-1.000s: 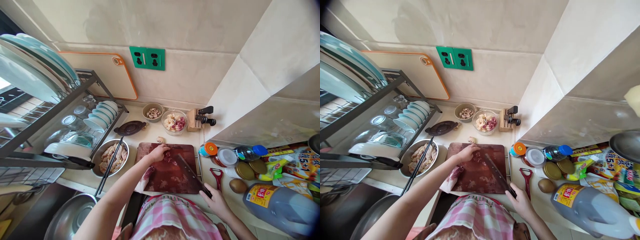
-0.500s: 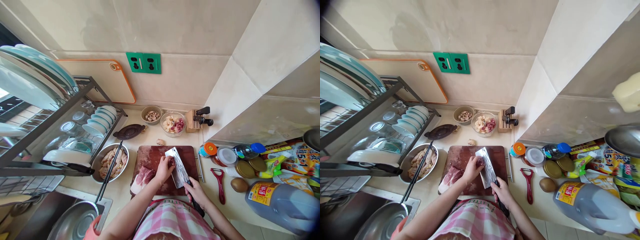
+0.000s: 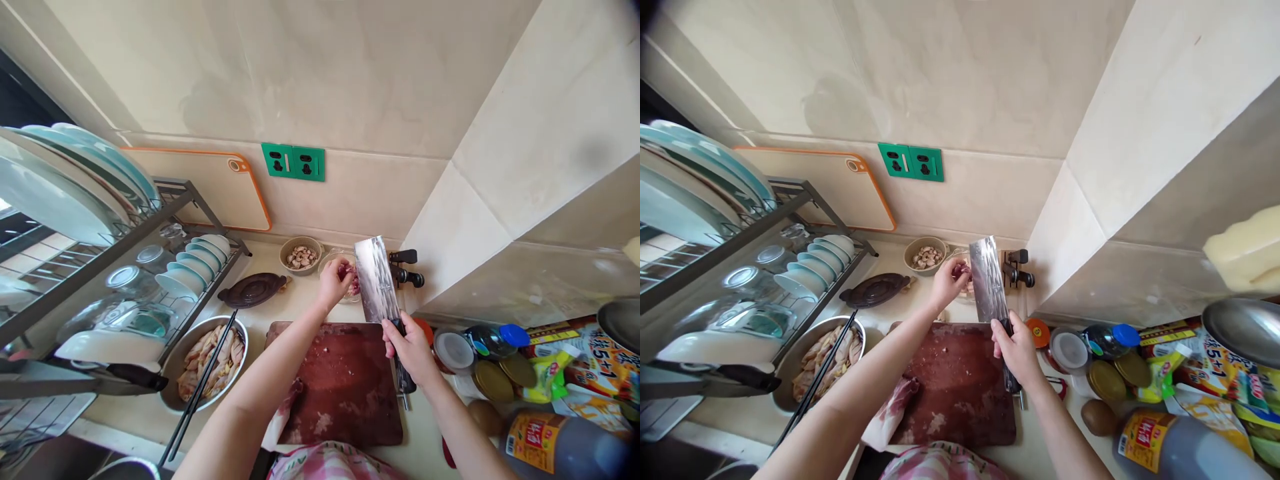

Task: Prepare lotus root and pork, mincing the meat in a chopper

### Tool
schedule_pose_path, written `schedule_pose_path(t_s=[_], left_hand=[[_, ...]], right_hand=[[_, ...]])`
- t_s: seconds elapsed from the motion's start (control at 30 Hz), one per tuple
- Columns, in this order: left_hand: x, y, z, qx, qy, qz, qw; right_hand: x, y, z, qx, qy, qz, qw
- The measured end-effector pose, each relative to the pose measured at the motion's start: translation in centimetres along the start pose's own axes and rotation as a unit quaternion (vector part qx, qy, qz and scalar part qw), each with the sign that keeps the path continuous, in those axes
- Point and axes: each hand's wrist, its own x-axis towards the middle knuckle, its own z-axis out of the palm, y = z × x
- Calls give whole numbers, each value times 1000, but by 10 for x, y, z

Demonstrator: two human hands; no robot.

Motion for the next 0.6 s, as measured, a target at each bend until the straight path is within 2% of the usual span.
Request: schedule_pose_path(t_s=[0.07, 0.13, 0.2, 0.27, 0.33, 0.37, 0.4, 0.47, 0.53, 0.6], left_hand=[[12, -14, 2, 32, -56, -1, 998], [20, -30, -6, 45, -77, -5, 996], [28, -43, -26, 52, -56, -19, 997], [37, -45, -52, 53, -12, -23, 998], [43, -37, -76, 44, 27, 3, 999], [44, -30, -84, 41, 20, 27, 999], [43, -21, -89, 37, -9, 57, 998], [36, -4, -86, 30, -129, 122, 984], [27, 9, -71, 17, -253, 178, 951], [19, 14, -49, 16, -321, 213, 923]], right_hand=[[11, -6, -3, -57, 26, -28, 998], [19, -6, -6, -147, 38, -65, 986], [25, -2, -7, -256, 45, -115, 959], [29, 6, -6, -338, 36, -165, 926], [32, 13, -5, -386, 12, -205, 899], [34, 16, -4, -404, -3, -220, 888], [36, 18, -3, -424, -14, -231, 876], [39, 19, -1, -464, -32, -245, 851], [43, 16, 1, -497, -46, -253, 829], [46, 10, 3, -522, -59, -261, 810]])
